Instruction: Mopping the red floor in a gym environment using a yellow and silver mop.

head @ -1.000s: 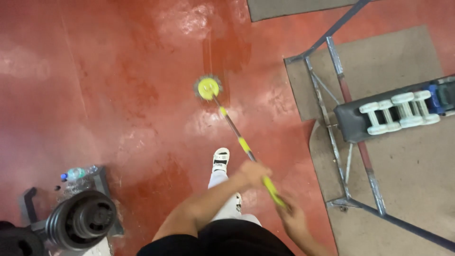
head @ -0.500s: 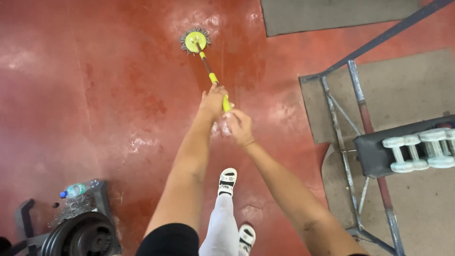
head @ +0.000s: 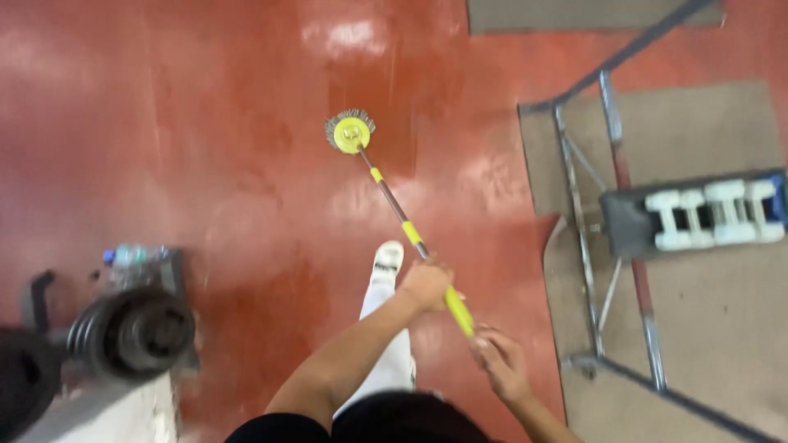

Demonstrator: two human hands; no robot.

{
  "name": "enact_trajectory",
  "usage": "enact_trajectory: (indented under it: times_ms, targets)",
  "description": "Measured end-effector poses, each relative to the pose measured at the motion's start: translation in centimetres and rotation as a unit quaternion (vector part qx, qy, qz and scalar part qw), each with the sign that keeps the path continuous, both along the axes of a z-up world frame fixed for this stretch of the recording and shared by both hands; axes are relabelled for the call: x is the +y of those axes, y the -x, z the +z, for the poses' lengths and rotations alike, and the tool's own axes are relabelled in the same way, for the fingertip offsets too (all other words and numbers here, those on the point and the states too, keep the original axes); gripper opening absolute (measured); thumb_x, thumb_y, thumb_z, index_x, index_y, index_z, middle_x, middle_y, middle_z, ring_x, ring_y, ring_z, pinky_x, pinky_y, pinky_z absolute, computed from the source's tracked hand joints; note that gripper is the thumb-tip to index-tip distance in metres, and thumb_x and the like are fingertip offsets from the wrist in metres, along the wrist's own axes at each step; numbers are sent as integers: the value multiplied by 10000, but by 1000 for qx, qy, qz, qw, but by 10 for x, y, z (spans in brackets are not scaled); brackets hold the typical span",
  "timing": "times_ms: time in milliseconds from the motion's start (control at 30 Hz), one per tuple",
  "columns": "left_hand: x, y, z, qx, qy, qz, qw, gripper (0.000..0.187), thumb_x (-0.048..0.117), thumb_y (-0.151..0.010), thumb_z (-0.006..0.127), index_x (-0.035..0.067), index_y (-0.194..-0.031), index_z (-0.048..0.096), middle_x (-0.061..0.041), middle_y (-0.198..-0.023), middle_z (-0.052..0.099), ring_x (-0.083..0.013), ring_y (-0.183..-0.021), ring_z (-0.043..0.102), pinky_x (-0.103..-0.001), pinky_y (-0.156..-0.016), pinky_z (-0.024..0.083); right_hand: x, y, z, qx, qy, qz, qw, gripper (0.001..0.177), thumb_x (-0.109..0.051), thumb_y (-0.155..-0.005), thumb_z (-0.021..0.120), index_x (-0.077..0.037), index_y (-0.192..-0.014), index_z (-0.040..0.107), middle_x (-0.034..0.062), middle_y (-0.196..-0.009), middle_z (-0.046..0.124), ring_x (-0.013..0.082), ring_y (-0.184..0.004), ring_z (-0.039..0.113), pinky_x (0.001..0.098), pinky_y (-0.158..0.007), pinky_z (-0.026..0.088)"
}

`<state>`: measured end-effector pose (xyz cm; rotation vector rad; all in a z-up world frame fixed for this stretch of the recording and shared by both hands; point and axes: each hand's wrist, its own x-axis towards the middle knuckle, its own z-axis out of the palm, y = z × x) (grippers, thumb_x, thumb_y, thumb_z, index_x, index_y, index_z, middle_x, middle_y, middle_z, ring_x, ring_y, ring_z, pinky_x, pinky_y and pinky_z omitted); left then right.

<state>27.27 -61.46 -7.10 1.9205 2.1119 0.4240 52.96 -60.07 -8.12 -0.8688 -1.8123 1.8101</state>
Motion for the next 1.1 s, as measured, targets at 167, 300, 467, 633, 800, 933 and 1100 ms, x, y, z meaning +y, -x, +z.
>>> enact_trajectory:
  times_ms: [167,300,467,633,800,933,1100]
  targets:
    - [-95,-141,-27,-121,18,-29,992,491,491,-873,692,7,-955,684,-179,-1011,680,-378,-1122,585,-554,-893,506,-80,-147,43,115,-85,63,988,245,-176,-1009,561,17,-906,672,36,-720,566,158,-659,516,428,-968,446]
    - [-115,-177,-63,-121,-53,-112,985,325,365,-900,677,45,-845,695,-153,-934,689,-355,-1040,628,-489,-958,528,-99,-193,-18,266,-179,62,945,171,-129,-1019,596,-14,-920,675,55,-765,630,221,-745,635,544,-1060,485]
    - [-130,-90,-33,-153,-40,-118,980,329,409,-915,680,84,-863,673,-132,-942,689,-355,-986,648,-506,-848,534,-102,-87,40,286,-304,171,893,167,-93,-929,684,46,-1015,653,139,-902,676,307,-887,687,541,-982,537]
    - [-100,79,-52,-88,-53,-132,986,304,422,-866,711,125,-819,664,-100,-877,703,-355,-936,653,-498,-784,542,-70,99,26,333,-413,290,797,98,-90,-835,715,-57,-886,638,110,-908,692,330,-897,682,500,-870,564]
    - [-52,273,22,-52,-92,3,994,306,320,-702,800,78,-807,646,-162,-890,695,-390,-895,666,-499,-771,552,-24,332,51,393,-459,132,786,86,48,-889,676,34,-949,616,139,-940,682,311,-901,705,423,-813,599]
    - [15,419,-39,55,-99,58,992,204,253,-905,729,72,-965,656,-197,-1030,681,-375,-963,698,-477,-865,578,8,452,93,323,-449,106,827,101,58,-881,648,39,-976,676,172,-1002,733,293,-869,730,378,-776,595]
    - [44,459,-17,3,-172,157,973,308,313,-815,748,73,-982,650,-179,-1084,687,-414,-1041,672,-507,-831,559,41,507,88,248,-401,74,879,119,38,-883,616,-1,-973,683,176,-971,719,283,-824,722,367,-735,577]
